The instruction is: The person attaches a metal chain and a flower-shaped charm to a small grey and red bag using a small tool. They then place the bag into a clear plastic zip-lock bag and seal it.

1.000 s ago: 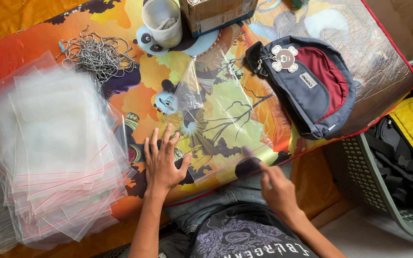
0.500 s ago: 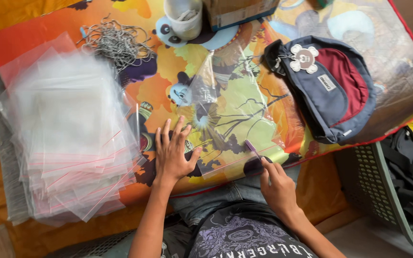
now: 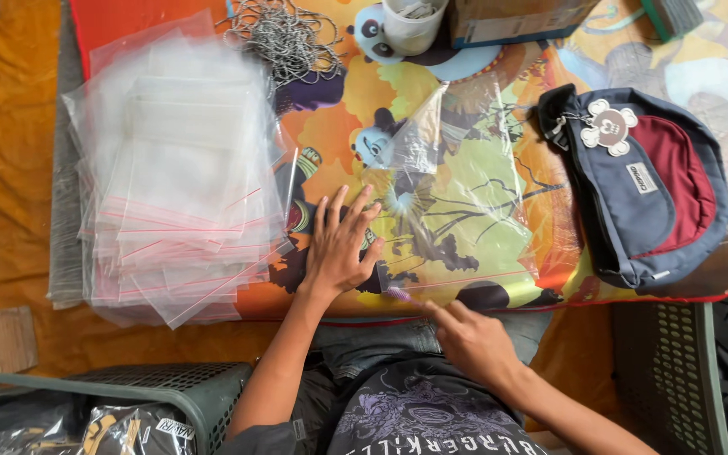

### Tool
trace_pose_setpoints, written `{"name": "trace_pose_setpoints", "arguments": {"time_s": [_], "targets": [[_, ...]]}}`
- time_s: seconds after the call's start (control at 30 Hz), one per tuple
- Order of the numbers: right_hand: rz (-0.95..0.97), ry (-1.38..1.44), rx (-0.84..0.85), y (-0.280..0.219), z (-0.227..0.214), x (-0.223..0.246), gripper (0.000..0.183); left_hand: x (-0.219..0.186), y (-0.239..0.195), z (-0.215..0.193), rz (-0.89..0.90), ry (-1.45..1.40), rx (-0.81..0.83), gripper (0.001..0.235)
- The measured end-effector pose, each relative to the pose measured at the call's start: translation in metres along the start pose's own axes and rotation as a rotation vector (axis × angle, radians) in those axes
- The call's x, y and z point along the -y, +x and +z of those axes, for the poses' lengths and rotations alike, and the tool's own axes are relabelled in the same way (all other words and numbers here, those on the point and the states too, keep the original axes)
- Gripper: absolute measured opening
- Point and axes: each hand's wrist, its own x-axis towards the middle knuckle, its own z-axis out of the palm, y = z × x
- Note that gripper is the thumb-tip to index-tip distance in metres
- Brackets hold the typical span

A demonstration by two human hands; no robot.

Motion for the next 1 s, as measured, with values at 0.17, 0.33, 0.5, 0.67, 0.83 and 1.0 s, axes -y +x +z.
{"name": "trace_pose_setpoints", "arguments": {"time_s": [0.17,0.33,0.5,0.67,0.83,1.0], "targets": [[-0.059,-0.066,-0.031,0.02,0.009,-0.023,0.044,0.0,0.0,-0.003,-0.011,-0.001,0.022,0.052],[-0.208,0.045,0.074,0.044,-0.014,-0.014,0.047,0.001,-0.001,-0.004,-0.019,-0.027,0.056,0.054],[-0.227,-0.001,-0.008,0.072,-0.006,-0.033,0.044,0.003,-0.001,-0.003,0.007,-0.013,0.046,0.055],[-0.337,0.133,0.124,0.068,-0.024,-0.019,0.036,0.004,0.0,-0.005,0.017,-0.028,0.058,0.056],[-0.327,0.095,0.062,0.096,-0.026,-0.05,0.039,0.004,0.0,-0.009,0.041,-0.03,0.054,0.059],[-0.425,0.065,0.12,0.118,-0.036,-0.048,0.024,0.003,-0.002,-0.012,0.06,-0.049,0.058,0.089]]}}
